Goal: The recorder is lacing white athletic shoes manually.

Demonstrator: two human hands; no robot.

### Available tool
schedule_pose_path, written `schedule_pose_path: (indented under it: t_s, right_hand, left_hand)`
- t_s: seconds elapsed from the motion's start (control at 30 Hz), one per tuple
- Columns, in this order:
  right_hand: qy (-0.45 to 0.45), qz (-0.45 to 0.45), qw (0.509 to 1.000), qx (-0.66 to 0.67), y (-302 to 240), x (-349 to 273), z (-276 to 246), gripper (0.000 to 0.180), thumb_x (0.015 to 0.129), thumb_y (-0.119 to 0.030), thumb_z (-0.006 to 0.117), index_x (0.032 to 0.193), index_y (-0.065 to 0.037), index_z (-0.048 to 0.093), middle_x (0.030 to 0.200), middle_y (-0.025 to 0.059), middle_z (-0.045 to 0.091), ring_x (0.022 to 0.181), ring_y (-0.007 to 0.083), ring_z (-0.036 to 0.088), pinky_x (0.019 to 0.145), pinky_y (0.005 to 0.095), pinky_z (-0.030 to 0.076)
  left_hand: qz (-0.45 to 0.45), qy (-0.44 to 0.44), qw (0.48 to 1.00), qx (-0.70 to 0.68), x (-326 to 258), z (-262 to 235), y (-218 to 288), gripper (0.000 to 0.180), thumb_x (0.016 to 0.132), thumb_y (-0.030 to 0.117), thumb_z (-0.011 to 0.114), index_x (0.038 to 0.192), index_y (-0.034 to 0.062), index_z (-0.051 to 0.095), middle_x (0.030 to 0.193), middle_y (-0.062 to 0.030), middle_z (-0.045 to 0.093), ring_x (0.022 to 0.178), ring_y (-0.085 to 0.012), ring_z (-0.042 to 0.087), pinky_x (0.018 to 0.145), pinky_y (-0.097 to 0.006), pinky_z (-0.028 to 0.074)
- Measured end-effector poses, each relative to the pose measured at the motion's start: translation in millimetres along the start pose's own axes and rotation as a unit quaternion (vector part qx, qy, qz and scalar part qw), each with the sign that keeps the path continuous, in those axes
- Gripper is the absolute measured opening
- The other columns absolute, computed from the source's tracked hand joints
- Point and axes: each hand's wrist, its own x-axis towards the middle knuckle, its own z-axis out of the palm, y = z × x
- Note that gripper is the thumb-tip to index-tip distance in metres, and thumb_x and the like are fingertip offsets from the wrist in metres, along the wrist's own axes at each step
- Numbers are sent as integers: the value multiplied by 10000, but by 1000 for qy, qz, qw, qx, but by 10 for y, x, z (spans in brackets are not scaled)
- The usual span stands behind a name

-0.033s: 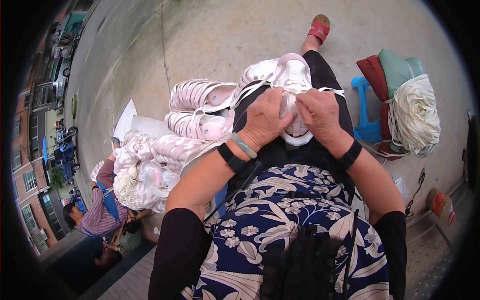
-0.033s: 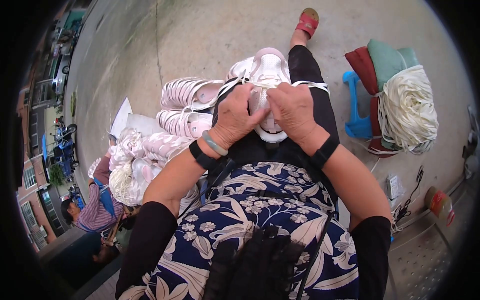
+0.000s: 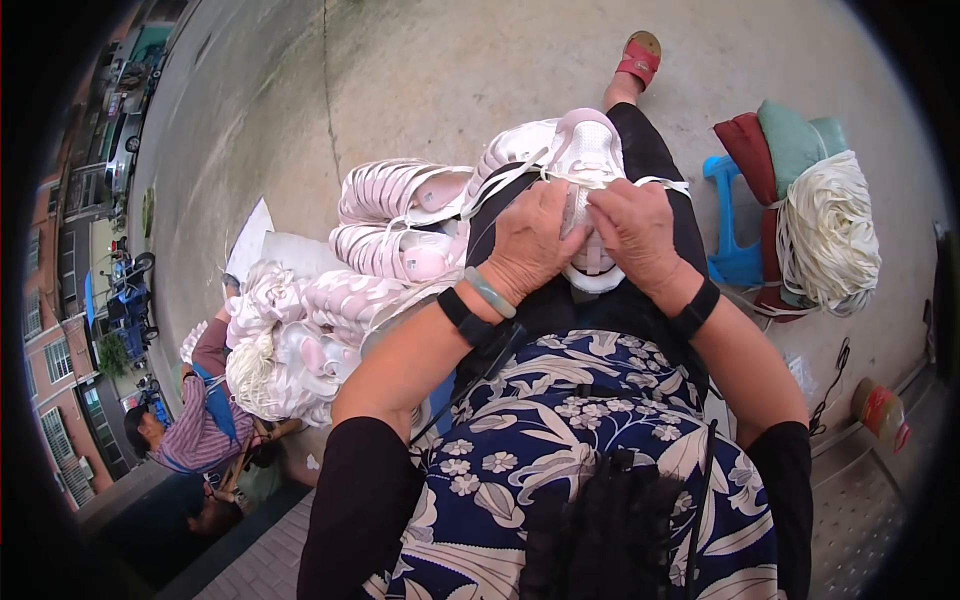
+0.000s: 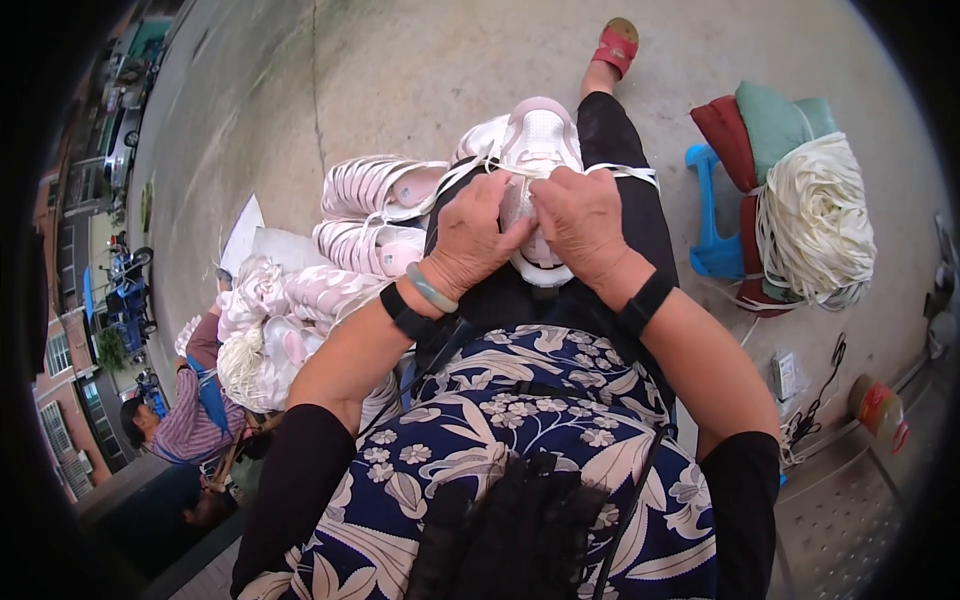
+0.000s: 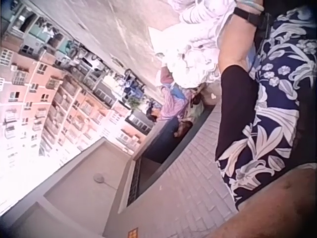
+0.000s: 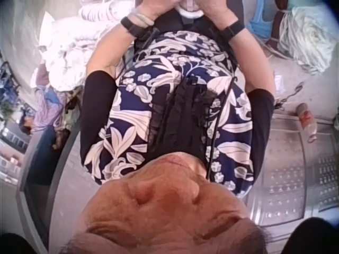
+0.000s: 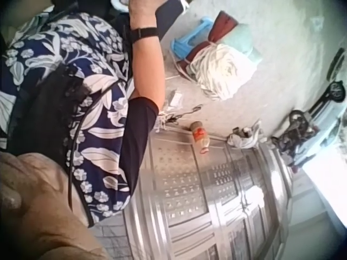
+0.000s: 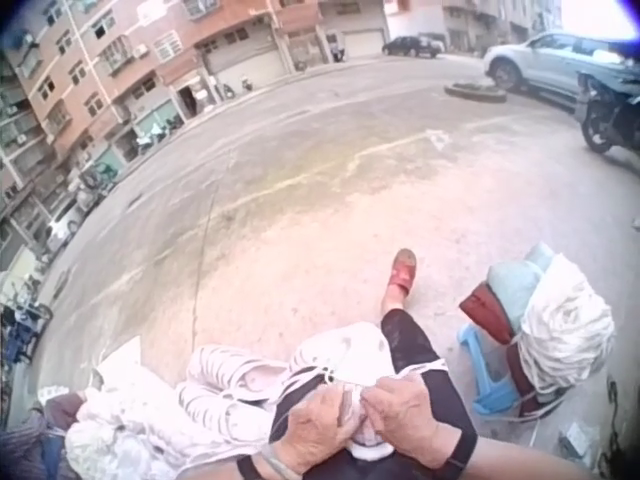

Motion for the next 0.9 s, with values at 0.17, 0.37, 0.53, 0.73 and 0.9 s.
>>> schedule_pose_path:
  t_s: [0.17, 0.37, 0.53, 0.73, 0.9]
  right_hand:
    - [-54, 11, 998, -37, -11, 45, 163, 41, 695, -131, 620, 718, -113, 591, 670, 40, 544, 654, 229, 546, 615, 360, 356]
    - [-53, 55, 997, -5, -19, 101, 286, 36, 725, -175, 608, 715, -140, 601, 679, 16, 555, 659, 206, 551, 627, 349, 339]
    - [-30, 51, 998, 15, -10, 98, 342, 29, 738, -162, 601, 716, -143, 595, 686, 3, 555, 672, 195, 548, 651, 347, 324]
    - [-18, 35, 999, 31, -1, 75, 332, 20, 745, -146, 587, 733, -132, 593, 713, 16, 563, 700, 203, 553, 664, 361, 326]
    - [-57, 17, 997, -47, 3, 116, 309, 39, 742, -116, 558, 707, -100, 561, 684, 55, 555, 675, 232, 544, 670, 367, 330]
  left_hand:
    - [-61, -51, 996, -28, -59, 18, -8, 284, 735, 158, 610, 955, -1, 527, 775, -166, 553, 696, -341, 568, 607, -391, 461]
    - [-49, -38, 996, -63, -39, 37, -64, 193, 774, 101, 533, 944, 10, 539, 760, -186, 547, 697, -365, 555, 610, -417, 453]
    - [-44, -25, 994, -94, -38, 38, -130, 221, 769, 85, 505, 969, 7, 560, 755, -192, 581, 679, -335, 589, 603, -378, 474]
    - [-123, -50, 978, -163, -59, 17, -152, 270, 781, 44, 475, 1028, 5, 579, 738, -177, 602, 616, -201, 597, 594, -279, 459]
    - [-121, -50, 981, -146, -44, 46, -98, 295, 780, 25, 485, 1062, 11, 566, 774, -182, 607, 654, -209, 612, 615, -276, 463]
